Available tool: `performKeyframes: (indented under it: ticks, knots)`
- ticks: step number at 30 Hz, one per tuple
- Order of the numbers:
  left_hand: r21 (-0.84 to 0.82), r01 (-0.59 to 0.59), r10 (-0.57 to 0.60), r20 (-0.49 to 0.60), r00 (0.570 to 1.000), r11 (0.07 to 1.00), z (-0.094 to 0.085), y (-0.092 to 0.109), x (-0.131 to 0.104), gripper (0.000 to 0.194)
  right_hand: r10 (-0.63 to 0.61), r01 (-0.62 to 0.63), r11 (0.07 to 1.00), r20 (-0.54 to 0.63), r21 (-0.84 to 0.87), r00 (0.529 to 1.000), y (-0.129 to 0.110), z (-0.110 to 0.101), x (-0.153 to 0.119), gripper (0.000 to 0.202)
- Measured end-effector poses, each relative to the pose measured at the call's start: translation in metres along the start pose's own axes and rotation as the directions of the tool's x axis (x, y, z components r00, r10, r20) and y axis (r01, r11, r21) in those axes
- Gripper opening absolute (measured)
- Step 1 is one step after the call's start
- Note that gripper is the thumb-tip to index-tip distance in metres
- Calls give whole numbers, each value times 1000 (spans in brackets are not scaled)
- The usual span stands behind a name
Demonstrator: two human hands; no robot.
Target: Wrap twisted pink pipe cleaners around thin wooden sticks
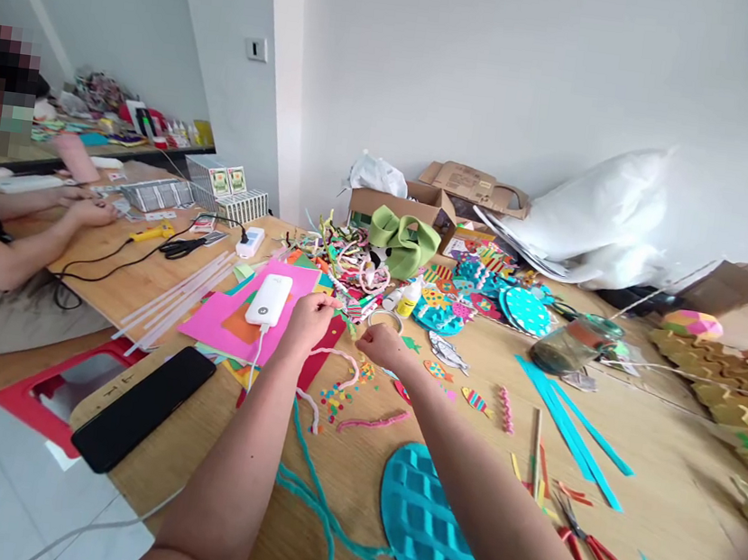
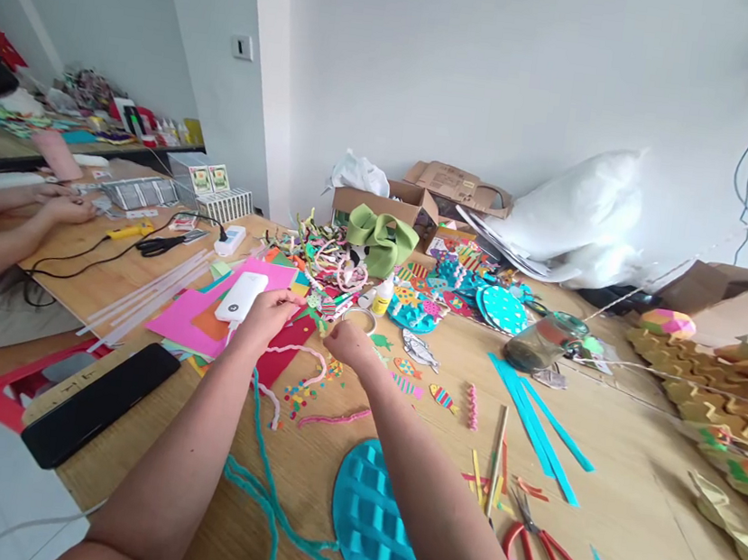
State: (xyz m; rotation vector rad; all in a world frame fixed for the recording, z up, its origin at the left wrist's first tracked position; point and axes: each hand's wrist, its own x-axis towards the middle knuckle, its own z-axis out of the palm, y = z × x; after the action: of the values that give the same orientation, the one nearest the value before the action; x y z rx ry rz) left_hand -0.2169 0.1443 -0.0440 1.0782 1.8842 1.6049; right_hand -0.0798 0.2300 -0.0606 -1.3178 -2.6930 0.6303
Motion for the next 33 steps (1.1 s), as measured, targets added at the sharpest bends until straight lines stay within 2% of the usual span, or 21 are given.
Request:
performKeyframes:
  ticks: [2, 7, 11, 16, 24, 33]
  knots:
    - [47, -16, 15, 20, 1000, 999, -1, -2, -1, 15, -9, 10, 999, -37, 39, 999, -2, -4, -4, 16]
    - [259, -36, 28, 36, 999, 965, 0, -6, -2, 36, -58, 73, 991, -140, 109, 988, -15, -10, -16, 13]
    - [309, -26, 22, 16, 1000, 951, 2, -9, 1, 34, -99, 130, 980, -199, 151, 975, -26, -10, -22, 12]
    - [334, -51, 41, 36, 998, 941, 3, -9, 2, 30, -94, 161, 968, -319, 192, 943, -30, -8, -17, 22]
    - [418, -158, 133, 88, 987, 894, 1, 2, -3, 31, -119, 182, 965, -304, 190, 945, -26, -9, -11, 6]
    - [420, -217, 188, 110, 976, 881, -3, 9, -4, 22, -169, 217, 966, -294, 138, 941, -34, -12, -17, 13]
